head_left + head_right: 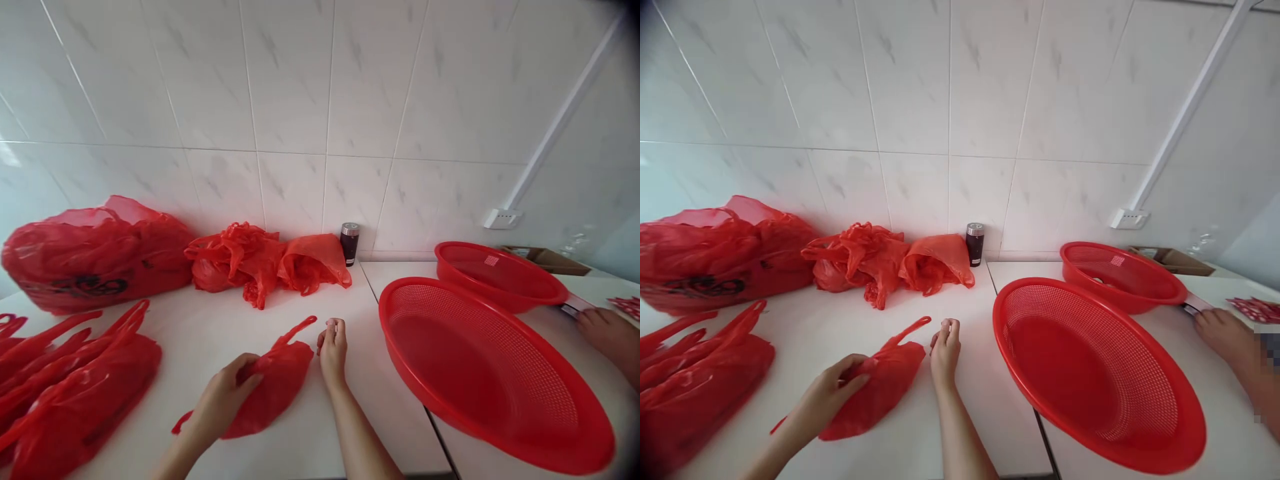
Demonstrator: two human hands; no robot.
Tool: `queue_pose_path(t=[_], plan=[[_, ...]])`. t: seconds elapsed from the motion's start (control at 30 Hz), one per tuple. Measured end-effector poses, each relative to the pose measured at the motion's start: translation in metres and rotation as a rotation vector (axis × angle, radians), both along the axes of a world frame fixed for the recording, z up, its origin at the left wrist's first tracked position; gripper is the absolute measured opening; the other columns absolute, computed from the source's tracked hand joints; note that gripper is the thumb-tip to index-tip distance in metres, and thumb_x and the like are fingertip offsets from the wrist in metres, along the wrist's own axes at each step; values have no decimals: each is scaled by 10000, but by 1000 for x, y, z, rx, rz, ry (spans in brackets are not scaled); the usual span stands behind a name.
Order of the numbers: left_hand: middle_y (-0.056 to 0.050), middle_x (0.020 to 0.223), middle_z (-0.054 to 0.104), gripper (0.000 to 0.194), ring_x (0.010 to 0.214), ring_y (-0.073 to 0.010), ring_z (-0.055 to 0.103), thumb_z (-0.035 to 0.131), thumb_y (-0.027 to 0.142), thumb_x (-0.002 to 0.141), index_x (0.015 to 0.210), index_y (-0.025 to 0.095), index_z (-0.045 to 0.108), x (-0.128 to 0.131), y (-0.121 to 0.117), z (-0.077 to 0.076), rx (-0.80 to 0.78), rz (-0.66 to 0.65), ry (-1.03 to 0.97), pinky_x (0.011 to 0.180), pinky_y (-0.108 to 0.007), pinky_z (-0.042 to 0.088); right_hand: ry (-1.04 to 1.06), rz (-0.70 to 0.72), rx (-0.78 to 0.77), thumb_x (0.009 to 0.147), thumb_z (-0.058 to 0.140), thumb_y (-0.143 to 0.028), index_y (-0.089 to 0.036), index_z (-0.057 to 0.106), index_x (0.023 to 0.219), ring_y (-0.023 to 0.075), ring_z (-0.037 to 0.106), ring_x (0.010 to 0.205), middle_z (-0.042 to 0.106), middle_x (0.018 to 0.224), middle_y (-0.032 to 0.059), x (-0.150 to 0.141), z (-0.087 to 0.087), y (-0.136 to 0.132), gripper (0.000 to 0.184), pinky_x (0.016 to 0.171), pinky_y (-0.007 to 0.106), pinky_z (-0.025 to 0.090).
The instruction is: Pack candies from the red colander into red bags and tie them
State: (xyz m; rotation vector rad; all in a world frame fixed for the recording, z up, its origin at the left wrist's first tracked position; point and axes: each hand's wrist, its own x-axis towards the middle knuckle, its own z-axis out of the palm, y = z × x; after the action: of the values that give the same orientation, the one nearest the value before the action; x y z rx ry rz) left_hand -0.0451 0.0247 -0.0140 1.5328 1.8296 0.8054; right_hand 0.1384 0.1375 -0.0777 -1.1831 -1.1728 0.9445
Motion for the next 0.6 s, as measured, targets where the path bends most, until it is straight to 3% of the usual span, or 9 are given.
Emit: queue_pose_path(t=[0.1, 0.27, 0.4, 0.5, 0.6], plan=[[-28, 823, 678, 329, 754, -211, 622, 547, 478, 809, 939, 185, 617, -10, -18, 18, -11, 35, -308, 654, -295, 464, -22, 25, -19, 924, 317, -589, -236, 418, 928, 145, 439, 442, 457, 552, -66, 2, -5, 0, 367, 452, 237, 359], [-53, 871, 681, 312, 783, -208, 657, 623, 452, 787, 920, 173, 581, -19, -43, 47, 50, 172, -663, 692, -305, 512, -152, 27, -5, 867, 430, -572, -235, 454, 929, 157, 484, 464, 499, 544, -62, 6, -13, 4, 343, 482, 245, 363], [-60, 878, 698, 336, 787, -206, 674, 664, 436, 770, 954, 160, 606, -45, -50, 80, 232, 243, -637, 699, -310, 538, -225, 39, -49, 842, 472, -527, -231, 484, 914, 154, 509, 463, 538, 560, -56, 10, -11, 4, 306, 486, 252, 385], [-65, 918, 712, 396, 819, -208, 681, 712, 401, 733, 1030, 151, 635, -84, -59, 122, 391, 289, -518, 718, -313, 554, -258, 47, -78, 819, 512, -510, -223, 503, 913, 154, 531, 474, 565, 581, -44, 13, -10, 1, 302, 494, 257, 409], [-71, 901, 718, 475, 714, -164, 678, 706, 351, 737, 1127, 92, 621, -133, -88, 166, 457, 451, -369, 687, -312, 543, -244, 48, -77, 798, 553, -505, -220, 511, 933, 158, 541, 478, 575, 593, -35, 15, -13, 1, 318, 496, 265, 429]])
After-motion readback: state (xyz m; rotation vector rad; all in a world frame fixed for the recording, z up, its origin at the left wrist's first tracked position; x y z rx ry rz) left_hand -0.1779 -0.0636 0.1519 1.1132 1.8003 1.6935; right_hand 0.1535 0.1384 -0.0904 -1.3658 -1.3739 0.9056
